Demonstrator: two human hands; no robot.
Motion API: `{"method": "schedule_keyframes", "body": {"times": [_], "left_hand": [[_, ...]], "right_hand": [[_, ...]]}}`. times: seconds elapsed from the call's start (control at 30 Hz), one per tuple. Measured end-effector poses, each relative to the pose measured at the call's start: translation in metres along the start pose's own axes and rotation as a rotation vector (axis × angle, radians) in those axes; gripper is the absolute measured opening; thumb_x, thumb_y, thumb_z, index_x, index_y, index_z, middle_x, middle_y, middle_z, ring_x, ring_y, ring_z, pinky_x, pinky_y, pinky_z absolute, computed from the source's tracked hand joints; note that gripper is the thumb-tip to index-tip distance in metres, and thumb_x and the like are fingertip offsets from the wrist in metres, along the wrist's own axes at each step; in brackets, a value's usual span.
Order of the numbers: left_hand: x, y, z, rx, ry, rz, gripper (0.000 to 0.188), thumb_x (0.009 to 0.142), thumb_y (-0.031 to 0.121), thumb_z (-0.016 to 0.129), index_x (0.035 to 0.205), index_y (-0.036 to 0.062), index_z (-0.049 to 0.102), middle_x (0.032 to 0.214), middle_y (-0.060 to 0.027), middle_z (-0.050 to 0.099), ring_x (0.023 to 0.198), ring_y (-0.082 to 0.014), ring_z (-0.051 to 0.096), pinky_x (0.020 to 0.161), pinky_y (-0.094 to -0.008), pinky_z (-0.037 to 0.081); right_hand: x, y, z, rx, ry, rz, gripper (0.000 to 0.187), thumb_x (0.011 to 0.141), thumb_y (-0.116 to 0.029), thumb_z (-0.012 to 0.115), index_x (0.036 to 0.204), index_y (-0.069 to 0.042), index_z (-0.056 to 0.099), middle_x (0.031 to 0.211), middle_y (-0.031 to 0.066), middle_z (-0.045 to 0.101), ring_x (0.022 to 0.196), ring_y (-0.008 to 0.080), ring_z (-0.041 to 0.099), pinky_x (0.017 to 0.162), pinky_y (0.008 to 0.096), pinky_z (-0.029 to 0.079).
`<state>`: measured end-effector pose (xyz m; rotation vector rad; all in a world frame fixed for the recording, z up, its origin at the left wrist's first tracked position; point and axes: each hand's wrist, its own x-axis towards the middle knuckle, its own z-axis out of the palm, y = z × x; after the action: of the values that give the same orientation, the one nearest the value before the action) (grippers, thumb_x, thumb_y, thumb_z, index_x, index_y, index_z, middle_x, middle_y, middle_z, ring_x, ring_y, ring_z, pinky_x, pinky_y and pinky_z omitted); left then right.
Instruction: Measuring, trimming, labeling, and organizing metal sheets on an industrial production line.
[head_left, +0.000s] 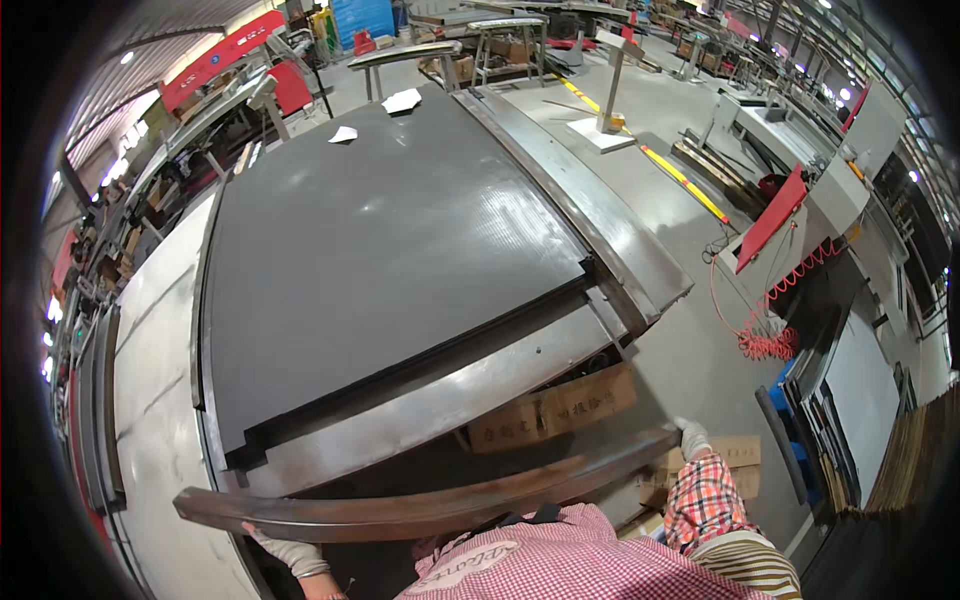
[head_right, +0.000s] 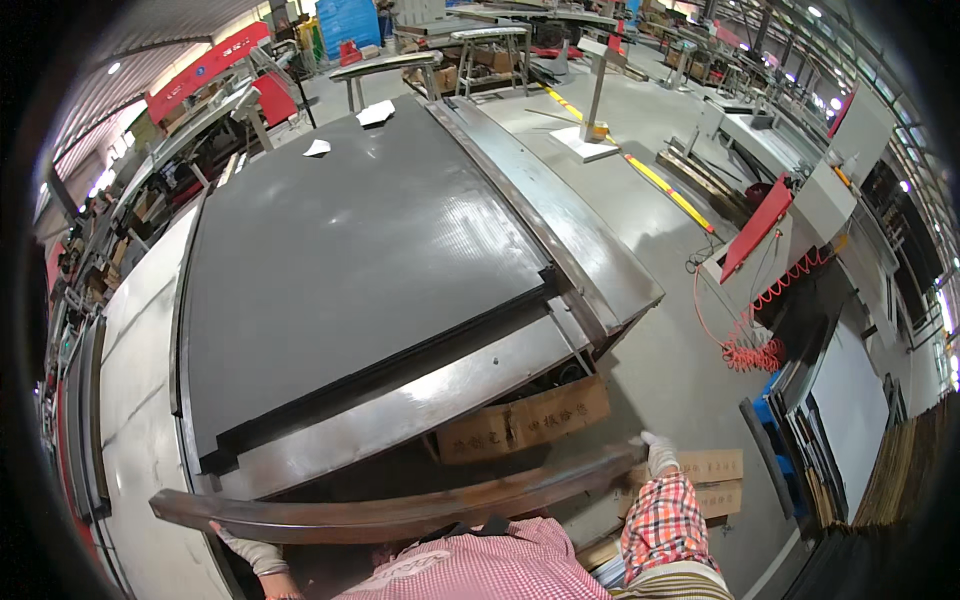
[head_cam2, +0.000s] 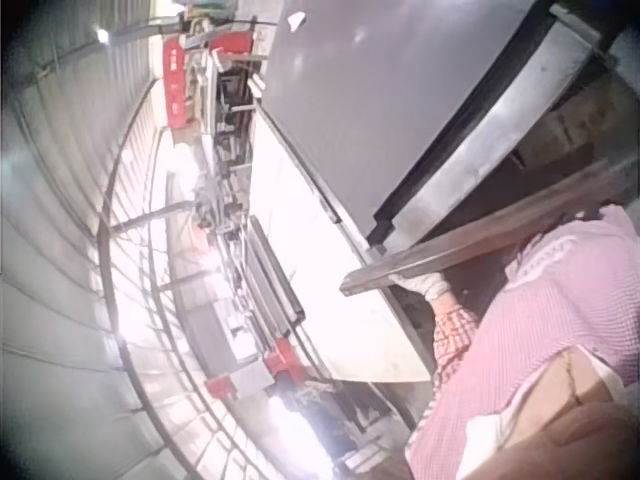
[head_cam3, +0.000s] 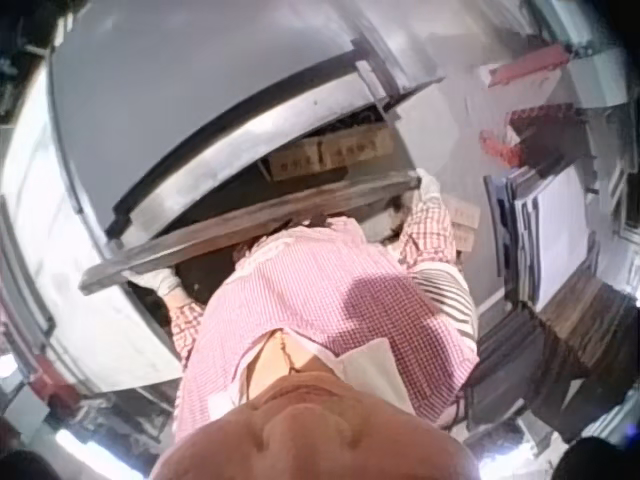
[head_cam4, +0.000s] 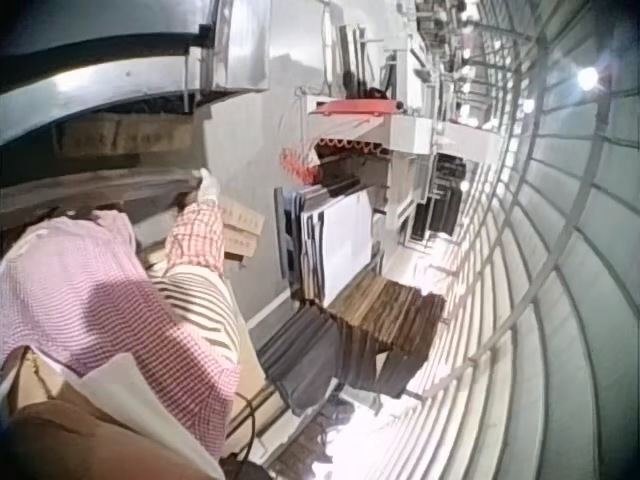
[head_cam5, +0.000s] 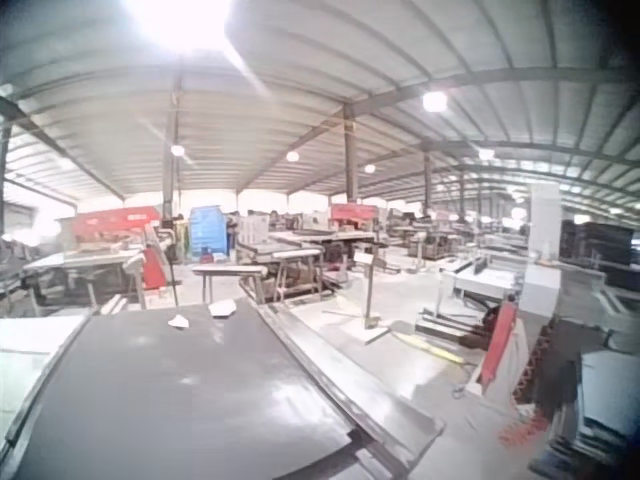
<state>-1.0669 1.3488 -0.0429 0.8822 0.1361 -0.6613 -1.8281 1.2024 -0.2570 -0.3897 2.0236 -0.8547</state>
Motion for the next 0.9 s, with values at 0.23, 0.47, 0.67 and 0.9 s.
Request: {"method": "schedule_keyframes", "body": {"times": [0.23,0.47,0.67,0.9], "left_hand": [[-0.005,-0.025,-0.009,-0.112,-0.024,0.008,0.076,0.076,0.068,0.044,0.124,0.0085,0.043,0.12,-0.0124,0.048,0.111,-0.0323,0.044,0.098,-0.0487,0.033],[-0.033,-0.051,0.06,-0.048,0.129,-0.074,0.081,0.073,0.073,0.04,0.126,0.0121,0.044,0.126,-0.0115,0.046,0.117,-0.0325,0.04,0.099,-0.0499,0.03],[-0.043,-0.029,0.085,0.376,-0.001,0.147,0.074,0.083,0.064,0.031,0.134,0.0106,0.033,0.136,-0.0137,0.036,0.125,-0.0349,0.033,0.103,-0.0512,0.027],[-0.033,-0.037,0.04,0.286,-0.107,0.016,0.078,0.079,0.07,0.031,0.128,0.0096,0.041,0.13,-0.0154,0.043,0.117,-0.0371,0.041,0.101,-0.0527,0.027]], "right_hand": [[-0.124,-0.191,0.011,-0.024,-0.445,-0.417,0.033,0.08,-0.031,0.062,0.083,0.002,0.067,0.081,0.0057,0.066,0.077,0.0168,0.059,0.077,0.0315,0.045],[-0.198,-0.277,0.079,-1.267,-0.052,-0.945,0.035,0.082,-0.036,0.055,0.09,-0.003,0.063,0.083,0.0196,0.061,0.08,0.0347,0.06,0.076,0.042,0.045],[-0.137,-0.274,0.197,-1.193,-0.111,-0.874,0.029,0.084,-0.022,0.051,0.107,-0.004,0.053,0.1,0.0194,0.059,0.086,0.0359,0.06,0.074,0.0436,0.048],[-0.089,-0.287,0.252,-1.047,0.069,-0.869,0.024,0.08,-0.013,0.047,0.102,-0.007,0.055,0.097,0.0195,0.059,0.087,0.0348,0.06,0.072,0.0445,0.048]]}}
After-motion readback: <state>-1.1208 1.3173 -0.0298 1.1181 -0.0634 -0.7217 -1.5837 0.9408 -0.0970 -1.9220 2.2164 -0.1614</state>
